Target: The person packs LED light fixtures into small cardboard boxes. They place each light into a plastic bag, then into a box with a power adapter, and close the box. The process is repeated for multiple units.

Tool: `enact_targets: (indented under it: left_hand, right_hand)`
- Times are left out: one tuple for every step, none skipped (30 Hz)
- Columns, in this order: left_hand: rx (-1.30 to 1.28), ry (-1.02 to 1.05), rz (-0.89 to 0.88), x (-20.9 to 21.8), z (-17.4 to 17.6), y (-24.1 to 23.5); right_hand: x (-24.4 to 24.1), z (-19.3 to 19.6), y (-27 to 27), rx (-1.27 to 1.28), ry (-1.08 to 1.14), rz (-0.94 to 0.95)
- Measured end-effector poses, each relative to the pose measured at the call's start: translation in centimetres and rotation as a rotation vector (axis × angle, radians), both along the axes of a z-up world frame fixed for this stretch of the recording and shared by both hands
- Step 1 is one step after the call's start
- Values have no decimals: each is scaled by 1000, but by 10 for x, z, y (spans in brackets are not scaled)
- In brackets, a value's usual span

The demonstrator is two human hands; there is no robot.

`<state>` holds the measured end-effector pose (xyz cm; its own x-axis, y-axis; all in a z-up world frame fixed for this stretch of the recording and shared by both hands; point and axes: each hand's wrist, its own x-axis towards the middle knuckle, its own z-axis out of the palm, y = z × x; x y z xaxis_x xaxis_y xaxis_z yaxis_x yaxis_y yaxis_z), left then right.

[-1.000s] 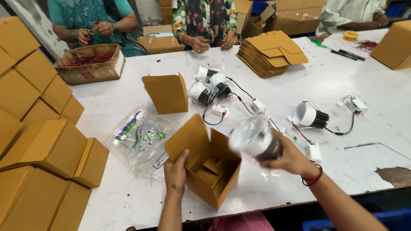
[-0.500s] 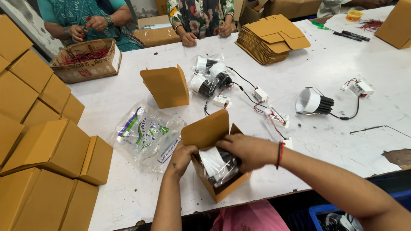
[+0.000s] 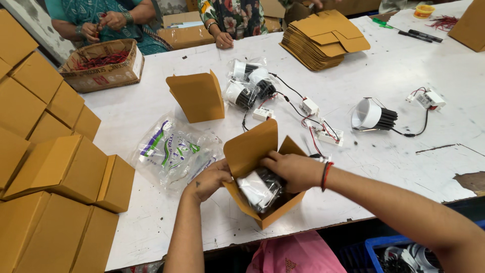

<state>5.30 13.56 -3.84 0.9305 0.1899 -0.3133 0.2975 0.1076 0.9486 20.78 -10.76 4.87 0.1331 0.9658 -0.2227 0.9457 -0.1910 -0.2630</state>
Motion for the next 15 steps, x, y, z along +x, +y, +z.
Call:
enact_targets:
  left_hand:
    - [46,-44,23,7,-2,0]
    - [92,-88,47,12,-4,0]
    - [97,-95,61,15,-7,-1]
    - [101,-101,74,18,-7,-1]
    - [113,-107,88,19,-6,-1]
    - [161,-139,137,17,-3,-4]
    - [210,-174,189,14,1,-8]
    - [260,-208,241,9,7,-13]
    - [419,-194,387,3,15,-21]
    - [579,-180,532,-4,22,-33]
    - [740,-165,675,-11,30,-47]
    - [773,-213,741,-19,39,-61]
    - [801,-264,808,-28,48,-78]
    - [828,-316,875,-34,55,-95]
    - [881,-382,855,-41,61,-117]
  right_hand:
    - [-5,-11,2,67,-61,52]
    - [-9,-20,2,133,-122,104]
    - [-14,-30,2,79,-250,149]
    - [-18,-38,3,24,-378,194]
    - [-21,-44,7,-25,-506,239]
    - [-20,-46,11,-88,-472,249]
    - [-17,-45,16,-148,-441,260]
    - [-12,-42,21,-209,-410,271]
    - [-7,-38,25,-224,-261,253]
    - [-1,-33,29,-239,-112,236]
    - [2,-30,31,-251,39,219]
    - [1,-28,30,-227,-113,190]
    - [-1,-26,27,-206,-268,160]
    - [-3,-24,26,-184,-423,128]
    - [-11,-24,23,-112,-431,120]
